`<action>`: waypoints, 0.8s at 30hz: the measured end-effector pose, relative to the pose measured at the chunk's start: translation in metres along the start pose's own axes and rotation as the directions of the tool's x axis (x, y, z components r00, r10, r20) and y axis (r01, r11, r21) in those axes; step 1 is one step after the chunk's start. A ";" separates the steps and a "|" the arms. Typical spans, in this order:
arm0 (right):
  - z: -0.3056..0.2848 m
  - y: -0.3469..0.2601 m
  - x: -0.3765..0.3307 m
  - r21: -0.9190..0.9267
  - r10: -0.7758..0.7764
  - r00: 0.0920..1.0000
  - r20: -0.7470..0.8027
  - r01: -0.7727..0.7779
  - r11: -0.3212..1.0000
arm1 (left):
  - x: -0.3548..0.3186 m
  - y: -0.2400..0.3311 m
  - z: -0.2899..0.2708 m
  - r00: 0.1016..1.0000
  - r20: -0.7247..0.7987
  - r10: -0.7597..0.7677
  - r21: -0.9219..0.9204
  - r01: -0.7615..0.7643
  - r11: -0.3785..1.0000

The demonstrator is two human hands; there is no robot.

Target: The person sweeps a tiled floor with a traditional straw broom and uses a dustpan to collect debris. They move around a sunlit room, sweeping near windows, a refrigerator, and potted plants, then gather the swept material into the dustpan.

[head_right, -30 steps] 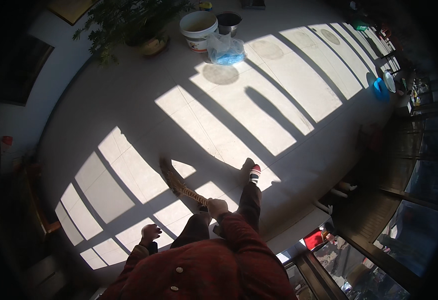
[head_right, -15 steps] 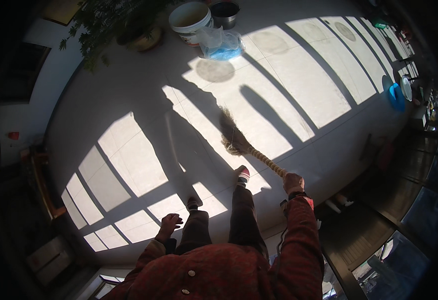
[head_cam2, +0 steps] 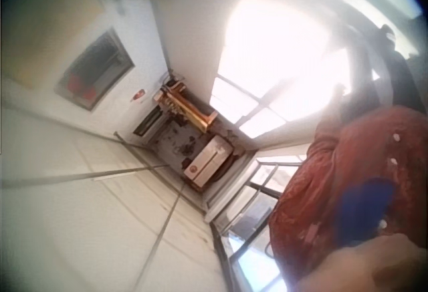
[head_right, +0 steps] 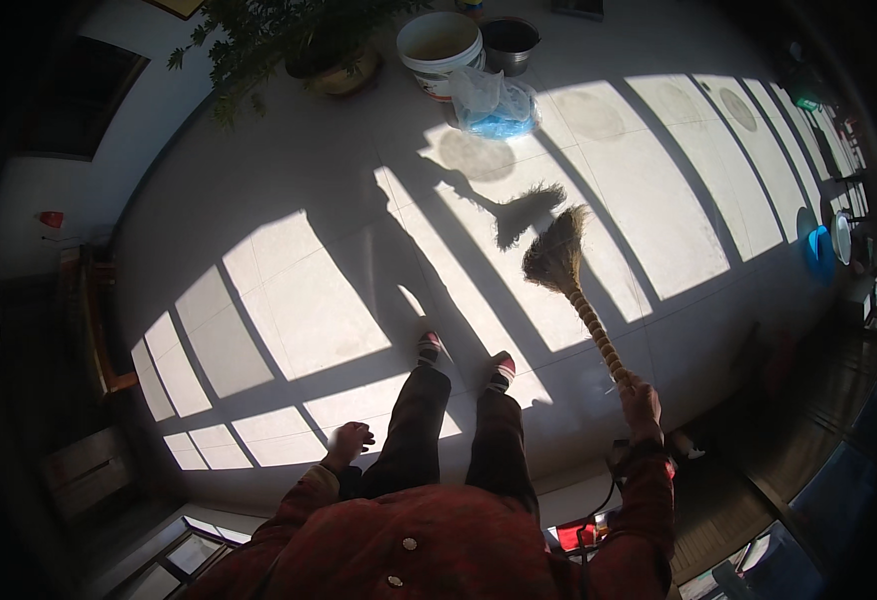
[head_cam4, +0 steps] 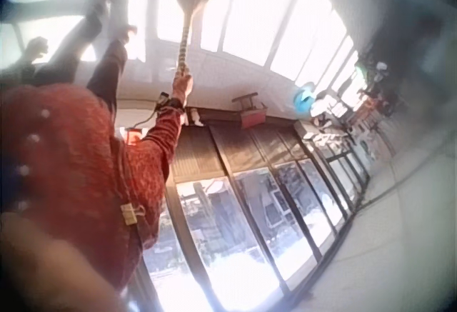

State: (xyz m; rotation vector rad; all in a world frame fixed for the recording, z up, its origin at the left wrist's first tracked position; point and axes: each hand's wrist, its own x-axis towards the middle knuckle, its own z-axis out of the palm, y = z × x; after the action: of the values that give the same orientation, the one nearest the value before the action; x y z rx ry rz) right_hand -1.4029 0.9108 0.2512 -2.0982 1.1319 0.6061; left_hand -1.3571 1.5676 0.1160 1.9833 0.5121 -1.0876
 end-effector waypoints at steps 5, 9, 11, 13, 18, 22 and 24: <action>0.088 -0.068 -0.023 -0.140 -0.262 0.965 -0.030 0.255 0.957 | 0.041 -0.010 -0.022 0.957 0.187 0.222 0.151 -0.251 0.956; 0.177 -0.153 -0.026 -0.307 -0.343 0.922 0.182 0.384 0.870 | 0.049 0.035 -0.048 0.973 0.176 -0.150 -0.212 0.186 0.959; 0.230 -0.204 -0.021 -0.294 -0.440 0.850 0.291 0.517 0.804 | 0.041 0.067 -0.057 0.991 0.026 -0.134 -0.287 0.136 0.948; 0.283 -0.252 -0.008 -0.367 -0.484 0.764 0.427 0.636 0.679 | 0.037 0.092 -0.074 0.989 0.002 -0.146 -0.304 0.140 0.942; 0.340 -0.326 0.035 -0.384 -0.634 0.648 0.422 0.761 0.523 | 0.039 0.109 -0.108 0.982 -0.027 -0.185 -0.316 0.167 0.934; 0.289 -0.307 0.080 -0.439 -0.510 0.771 0.380 0.636 0.635 | 0.040 0.089 -0.121 0.969 -0.027 -0.244 -0.305 0.225 0.925; 0.247 -0.282 0.099 -0.480 -0.394 0.850 0.350 0.524 0.704 | 0.042 0.082 -0.121 0.958 -0.017 -0.285 -0.290 0.268 0.919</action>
State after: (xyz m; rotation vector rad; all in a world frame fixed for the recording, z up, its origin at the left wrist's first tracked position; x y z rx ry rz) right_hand -1.1319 1.1525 0.1158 -2.5949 0.2577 0.9765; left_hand -1.2180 1.6146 0.1555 1.7254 0.9514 -1.0570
